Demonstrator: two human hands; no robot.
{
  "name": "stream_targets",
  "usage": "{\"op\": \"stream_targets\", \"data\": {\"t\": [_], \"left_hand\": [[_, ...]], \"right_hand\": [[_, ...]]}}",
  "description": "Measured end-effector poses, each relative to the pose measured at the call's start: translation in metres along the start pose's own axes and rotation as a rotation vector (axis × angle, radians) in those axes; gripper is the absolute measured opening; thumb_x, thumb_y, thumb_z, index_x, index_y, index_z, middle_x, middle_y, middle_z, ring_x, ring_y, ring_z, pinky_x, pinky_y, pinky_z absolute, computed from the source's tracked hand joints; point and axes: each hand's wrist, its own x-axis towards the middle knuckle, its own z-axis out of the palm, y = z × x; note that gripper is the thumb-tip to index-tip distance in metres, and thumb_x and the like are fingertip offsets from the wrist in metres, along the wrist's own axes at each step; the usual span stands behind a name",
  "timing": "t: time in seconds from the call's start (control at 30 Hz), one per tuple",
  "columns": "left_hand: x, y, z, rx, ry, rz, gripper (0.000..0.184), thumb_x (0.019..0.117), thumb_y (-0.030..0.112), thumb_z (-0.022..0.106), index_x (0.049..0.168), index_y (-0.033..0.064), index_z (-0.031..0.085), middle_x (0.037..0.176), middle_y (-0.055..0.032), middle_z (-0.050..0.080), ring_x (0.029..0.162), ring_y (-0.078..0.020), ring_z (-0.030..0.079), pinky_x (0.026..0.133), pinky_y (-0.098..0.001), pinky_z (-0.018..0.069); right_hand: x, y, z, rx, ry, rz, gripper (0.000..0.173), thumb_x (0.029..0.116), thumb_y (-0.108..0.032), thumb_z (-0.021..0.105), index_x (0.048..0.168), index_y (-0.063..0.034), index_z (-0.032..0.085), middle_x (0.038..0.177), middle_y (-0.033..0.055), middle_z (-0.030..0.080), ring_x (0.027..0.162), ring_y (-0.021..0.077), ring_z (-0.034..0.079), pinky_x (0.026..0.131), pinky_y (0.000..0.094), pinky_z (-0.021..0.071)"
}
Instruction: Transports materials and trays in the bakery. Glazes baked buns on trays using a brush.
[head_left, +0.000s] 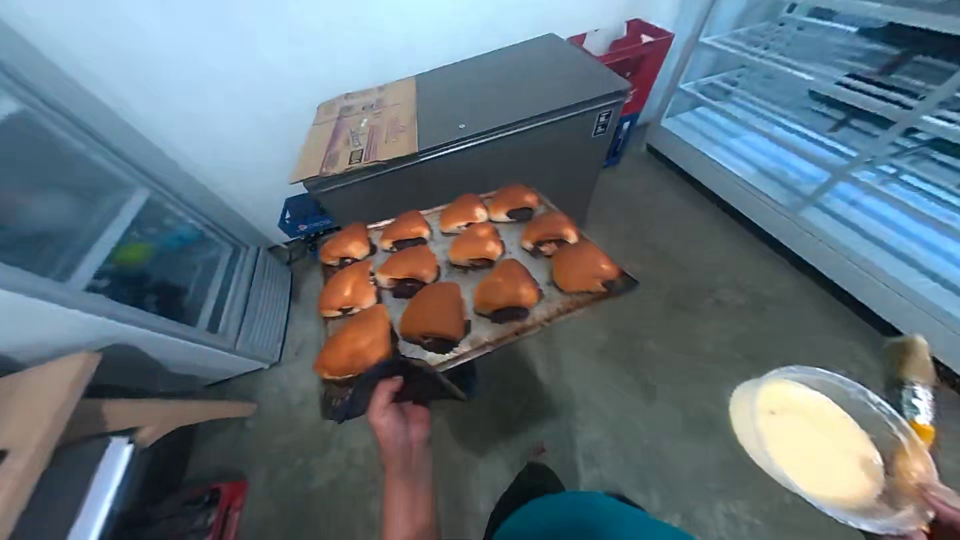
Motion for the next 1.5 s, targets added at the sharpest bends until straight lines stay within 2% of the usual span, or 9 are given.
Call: {"op": "stream_targets", "data": {"t": [0.27, 0.57, 0.67, 0.8, 1.07, 1.23, 1.37, 1.43, 1.5], "left_hand": [[0.197, -0.02, 0.103, -0.144, 0.088, 0.284, 0.037, 0.0941, 0.004, 0.029, 0.074, 0.0097, 0.058, 0.066, -0.0025, 0.068, 0.061, -0.0098, 0.069, 0.054, -0.0253, 0.0581], [0.407, -0.065, 0.21, -0.181, 0.257, 0.471, 0.03, 0.0974, 0.007, 0.03, 0.078, 0.0106, 0.053, 0.065, -0.0009, 0.063, 0.063, -0.0104, 0.066, 0.061, -0.0272, 0.0578], [0.466, -0.079, 0.235, -0.181, 0.321, 0.477, 0.033, 0.0988, 0.008, 0.031, 0.073, 0.013, 0.051, 0.06, 0.0016, 0.058, 0.057, -0.0083, 0.062, 0.056, -0.0245, 0.0547], [0.549, -0.104, 0.257, -0.224, 0.342, 0.504, 0.022, 0.0991, 0.006, 0.034, 0.087, 0.0118, 0.051, 0.074, -0.0009, 0.06, 0.069, -0.0107, 0.064, 0.066, -0.0272, 0.0568], [0.702, -0.145, 0.271, -0.362, 0.413, 0.499, 0.015, 0.0956, 0.003, 0.043, 0.095, 0.011, 0.054, 0.086, -0.003, 0.063, 0.081, -0.0143, 0.065, 0.078, -0.0328, 0.0572], [0.741, -0.18, 0.266, -0.393, 0.426, 0.353, 0.017, 0.0973, 0.001, 0.041, 0.096, 0.0107, 0.056, 0.086, -0.002, 0.064, 0.08, -0.0144, 0.066, 0.079, -0.0325, 0.0573], [0.708, -0.17, 0.265, -0.359, 0.454, 0.106, 0.016, 0.1007, 0.003, 0.04, 0.1, 0.008, 0.055, 0.091, -0.0081, 0.065, 0.087, -0.0223, 0.067, 0.089, -0.0405, 0.0568], [0.666, -0.162, 0.273, -0.203, 0.462, 0.014, 0.022, 0.1025, 0.006, 0.036, 0.11, 0.0015, 0.056, 0.102, -0.0143, 0.069, 0.095, -0.0274, 0.071, 0.09, -0.0436, 0.058], [0.616, -0.165, 0.281, -0.034, 0.376, -0.011, 0.039, 0.0998, 0.006, 0.035, 0.137, -0.0021, 0.044, 0.127, -0.0168, 0.061, 0.11, -0.0286, 0.067, 0.093, -0.0462, 0.0563]], "right_hand": [[0.234, -0.049, 0.048, -0.015, -0.227, 0.072, 0.017, 0.0832, -0.04, 0.081, 0.097, -0.0303, 0.078, 0.077, -0.0096, 0.074, 0.052, -0.0051, 0.059, 0.044, 0.0108, 0.0458], [0.52, -0.09, 0.102, -0.058, -0.442, 0.164, 0.013, 0.0894, -0.036, 0.076, 0.102, -0.0325, 0.076, 0.078, -0.0099, 0.073, 0.052, -0.005, 0.058, 0.045, 0.0116, 0.046], [0.587, -0.11, 0.149, -0.096, -0.563, 0.171, 0.015, 0.0913, -0.036, 0.074, 0.105, -0.0324, 0.077, 0.081, -0.0104, 0.075, 0.056, -0.0049, 0.061, 0.047, 0.0119, 0.0479], [0.668, -0.108, 0.198, -0.071, -0.705, 0.136, 0.019, 0.0956, -0.034, 0.07, 0.112, -0.0301, 0.077, 0.085, -0.0106, 0.076, 0.058, -0.0054, 0.063, 0.048, 0.0117, 0.0498], [0.763, -0.112, 0.295, -0.156, -0.693, 0.221, 0.019, 0.0936, -0.035, 0.071, 0.11, -0.0299, 0.078, 0.088, -0.0123, 0.077, 0.063, -0.0071, 0.064, 0.053, 0.0099, 0.0506], [0.818, -0.121, 0.334, -0.164, -0.774, 0.24, 0.02, 0.0957, -0.034, 0.069, 0.113, -0.0289, 0.078, 0.093, -0.0119, 0.077, 0.069, -0.006, 0.067, 0.056, 0.0109, 0.0533], [0.871, -0.127, 0.346, -0.187, -0.834, 0.281, 0.024, 0.0946, -0.031, 0.069, 0.117, -0.0255, 0.076, 0.103, -0.0106, 0.077, 0.081, -0.0033, 0.071, 0.067, 0.014, 0.0584], [0.893, -0.131, 0.355, -0.235, -0.832, 0.294, 0.021, 0.0935, -0.034, 0.071, 0.113, -0.0285, 0.077, 0.099, -0.0118, 0.077, 0.075, -0.0038, 0.07, 0.061, 0.0141, 0.0574], [0.914, -0.128, 0.362, -0.291, -0.823, 0.313, 0.018, 0.0917, -0.039, 0.074, 0.109, -0.0324, 0.077, 0.089, -0.0122, 0.076, 0.065, -0.0039, 0.067, 0.053, 0.0141, 0.0546]]}}
